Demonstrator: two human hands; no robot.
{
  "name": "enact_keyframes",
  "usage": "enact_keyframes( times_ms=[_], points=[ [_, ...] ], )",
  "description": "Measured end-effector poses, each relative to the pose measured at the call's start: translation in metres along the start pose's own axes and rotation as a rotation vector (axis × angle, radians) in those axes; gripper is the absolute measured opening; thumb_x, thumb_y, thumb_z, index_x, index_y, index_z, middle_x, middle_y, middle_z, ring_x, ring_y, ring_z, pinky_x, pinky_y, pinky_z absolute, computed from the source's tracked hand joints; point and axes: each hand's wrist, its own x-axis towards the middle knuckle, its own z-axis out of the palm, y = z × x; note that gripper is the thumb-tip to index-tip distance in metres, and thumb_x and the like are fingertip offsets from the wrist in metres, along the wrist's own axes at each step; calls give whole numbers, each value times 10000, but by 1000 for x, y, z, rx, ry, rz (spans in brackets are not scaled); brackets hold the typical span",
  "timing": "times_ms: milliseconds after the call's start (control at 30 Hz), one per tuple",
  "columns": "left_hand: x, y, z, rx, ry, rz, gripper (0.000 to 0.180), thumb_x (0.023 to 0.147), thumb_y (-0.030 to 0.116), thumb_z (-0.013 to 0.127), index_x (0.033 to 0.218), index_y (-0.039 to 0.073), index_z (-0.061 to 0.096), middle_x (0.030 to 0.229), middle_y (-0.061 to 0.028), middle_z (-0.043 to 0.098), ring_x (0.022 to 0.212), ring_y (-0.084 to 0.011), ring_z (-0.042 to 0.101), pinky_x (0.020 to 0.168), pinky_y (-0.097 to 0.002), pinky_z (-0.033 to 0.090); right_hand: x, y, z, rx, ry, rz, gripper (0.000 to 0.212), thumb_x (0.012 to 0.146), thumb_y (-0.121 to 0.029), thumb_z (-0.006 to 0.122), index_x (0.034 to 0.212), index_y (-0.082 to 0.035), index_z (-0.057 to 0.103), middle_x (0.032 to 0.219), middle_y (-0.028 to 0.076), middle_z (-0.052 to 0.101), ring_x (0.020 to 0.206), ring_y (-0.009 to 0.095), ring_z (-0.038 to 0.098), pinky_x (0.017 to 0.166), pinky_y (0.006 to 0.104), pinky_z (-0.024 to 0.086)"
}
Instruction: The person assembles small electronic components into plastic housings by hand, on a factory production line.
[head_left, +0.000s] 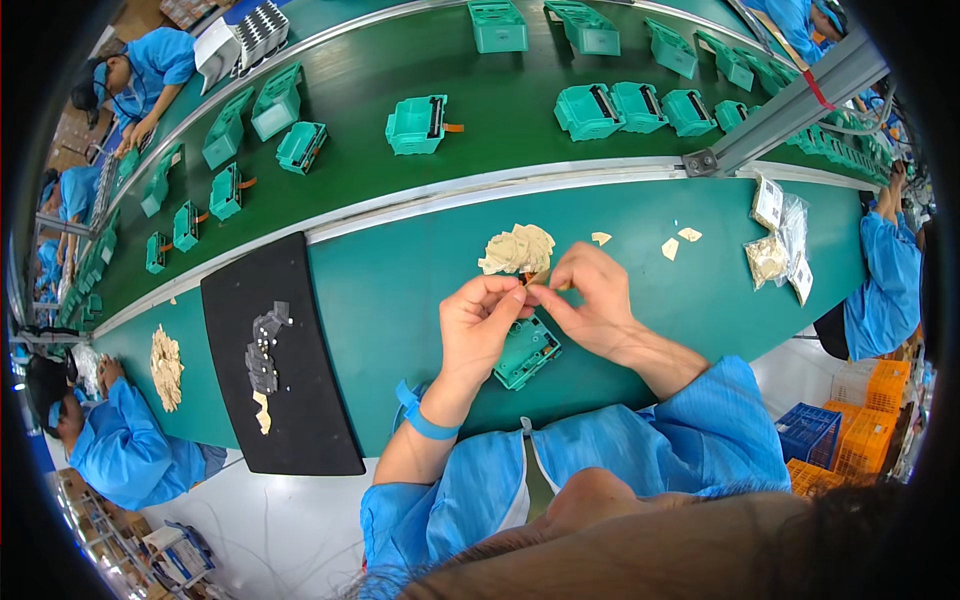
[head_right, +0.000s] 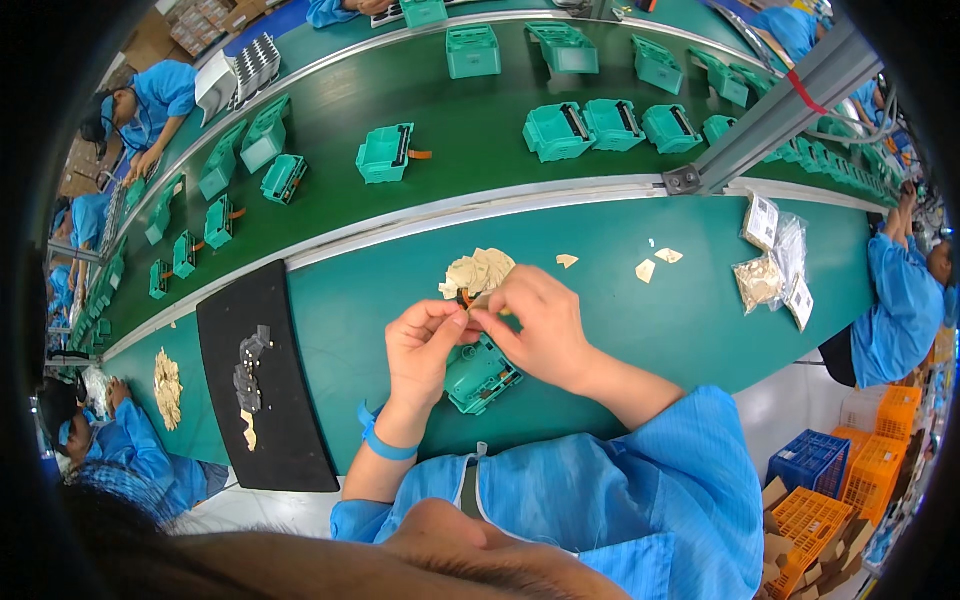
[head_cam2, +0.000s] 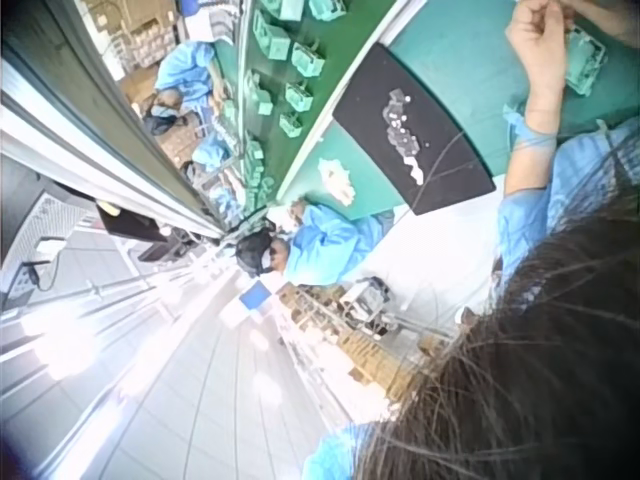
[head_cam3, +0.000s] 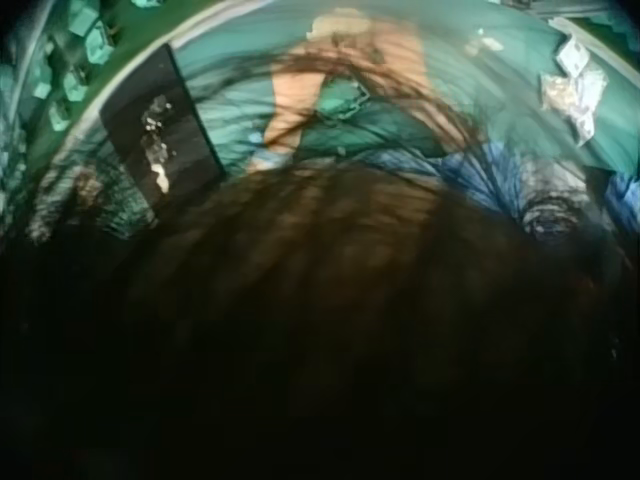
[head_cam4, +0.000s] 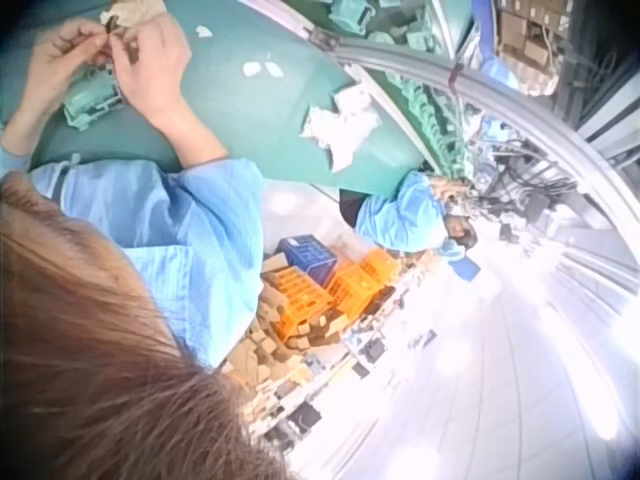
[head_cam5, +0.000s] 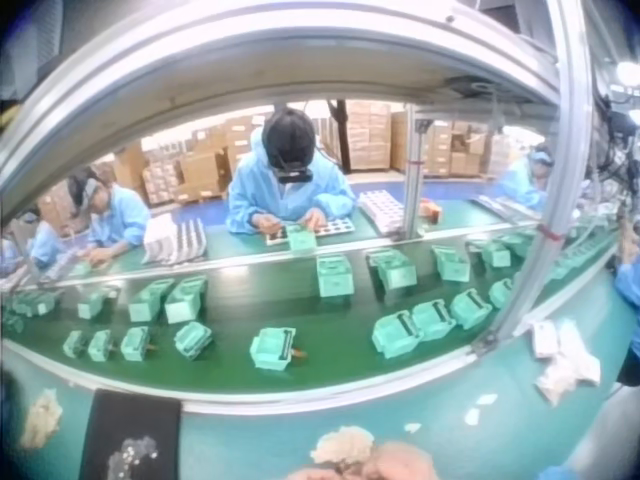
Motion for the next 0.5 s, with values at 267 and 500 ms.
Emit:
enact_keyframes(
  times_ms=[267, 500],
  points=[
    [2, 5, 2, -98, -53, 153, 146, 768, -96, 626, 841, 22, 672, 894, -71, 592, 897, -157, 555, 819, -297, 458, -2, -6, 8, 91, 15, -167, 162, 670, 12, 694, 803, -15, 604, 754, 92, 593, 628, 247, 599, 513, 327, 482],
    [2, 2, -2, -61, -113, 168, 129, 751, -81, 668, 839, 10, 689, 817, -38, 581, 734, -96, 516, 630, -221, 393, -4, -6, 8, 36, 51, -242, 155, 666, 23, 680, 793, -11, 598, 746, 81, 584, 609, 227, 590, 474, 310, 465]
  ],
)
